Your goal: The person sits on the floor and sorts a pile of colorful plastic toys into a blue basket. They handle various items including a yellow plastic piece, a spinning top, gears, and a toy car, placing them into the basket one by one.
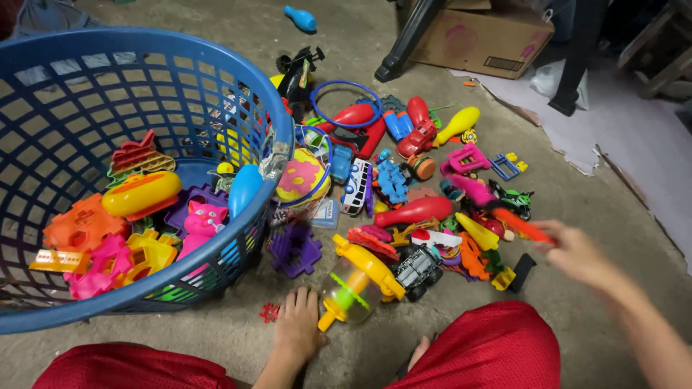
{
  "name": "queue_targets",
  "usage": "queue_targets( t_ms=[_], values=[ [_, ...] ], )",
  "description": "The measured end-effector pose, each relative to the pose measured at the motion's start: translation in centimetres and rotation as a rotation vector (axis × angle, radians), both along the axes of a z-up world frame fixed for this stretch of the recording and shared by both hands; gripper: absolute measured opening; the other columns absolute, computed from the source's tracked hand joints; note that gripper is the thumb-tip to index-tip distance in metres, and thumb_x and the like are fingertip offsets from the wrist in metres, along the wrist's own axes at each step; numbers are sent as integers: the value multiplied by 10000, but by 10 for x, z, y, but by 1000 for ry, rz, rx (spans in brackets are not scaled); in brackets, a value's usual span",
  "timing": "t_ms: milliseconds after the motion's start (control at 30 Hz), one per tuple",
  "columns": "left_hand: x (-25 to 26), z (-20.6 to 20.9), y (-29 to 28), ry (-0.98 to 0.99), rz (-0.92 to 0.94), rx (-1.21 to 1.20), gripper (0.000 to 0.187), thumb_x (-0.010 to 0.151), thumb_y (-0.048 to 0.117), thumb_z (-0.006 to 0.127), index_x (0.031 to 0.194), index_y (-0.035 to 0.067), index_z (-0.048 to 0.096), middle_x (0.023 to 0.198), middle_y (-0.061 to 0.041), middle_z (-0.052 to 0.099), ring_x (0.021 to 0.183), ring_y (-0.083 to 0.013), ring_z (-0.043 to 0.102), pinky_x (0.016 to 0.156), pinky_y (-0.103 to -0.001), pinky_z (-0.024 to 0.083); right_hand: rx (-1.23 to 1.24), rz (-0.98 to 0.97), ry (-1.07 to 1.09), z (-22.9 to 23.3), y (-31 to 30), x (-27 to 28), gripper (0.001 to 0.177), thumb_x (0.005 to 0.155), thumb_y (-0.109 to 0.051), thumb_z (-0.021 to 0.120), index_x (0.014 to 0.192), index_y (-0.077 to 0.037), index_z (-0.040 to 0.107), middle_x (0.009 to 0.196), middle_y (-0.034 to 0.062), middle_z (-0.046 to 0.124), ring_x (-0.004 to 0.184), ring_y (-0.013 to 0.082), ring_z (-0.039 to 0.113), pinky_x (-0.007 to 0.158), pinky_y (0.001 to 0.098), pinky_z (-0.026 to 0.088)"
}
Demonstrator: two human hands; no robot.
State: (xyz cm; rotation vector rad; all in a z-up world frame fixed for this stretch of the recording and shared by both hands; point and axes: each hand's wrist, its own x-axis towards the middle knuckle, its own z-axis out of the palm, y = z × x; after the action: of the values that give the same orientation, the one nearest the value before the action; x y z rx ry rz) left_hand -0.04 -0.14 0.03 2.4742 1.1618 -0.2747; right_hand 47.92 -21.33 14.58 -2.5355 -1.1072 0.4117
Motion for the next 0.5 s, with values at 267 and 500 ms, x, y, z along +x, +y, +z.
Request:
queue_targets(
  t_ms=[267, 500],
  values=[
    [0, -1, 2, 1, 0, 4, 1035, 629, 411, 968, 1412, 122, 356, 1531, -84, 344, 1462, -317, 304, 1165, -443, 351, -34, -392, -394, -89, -49, 139, 479, 877, -269, 754, 1337, -139, 735, 1045, 233, 764, 962, 366, 711, 860, 467, 534],
    [-1, 1, 1, -21, 4, 4, 1033, 612, 397, 977, 1394, 113, 364, 1521, -84, 347, 1460, -320, 295, 1149, -452, 354, -87, -160, -267, -132, -73, 161, 469, 905, -307, 714, 1333, -114, 732, 909, 184, 747, 800, 291, 770, 791, 446, 583]
  ],
)
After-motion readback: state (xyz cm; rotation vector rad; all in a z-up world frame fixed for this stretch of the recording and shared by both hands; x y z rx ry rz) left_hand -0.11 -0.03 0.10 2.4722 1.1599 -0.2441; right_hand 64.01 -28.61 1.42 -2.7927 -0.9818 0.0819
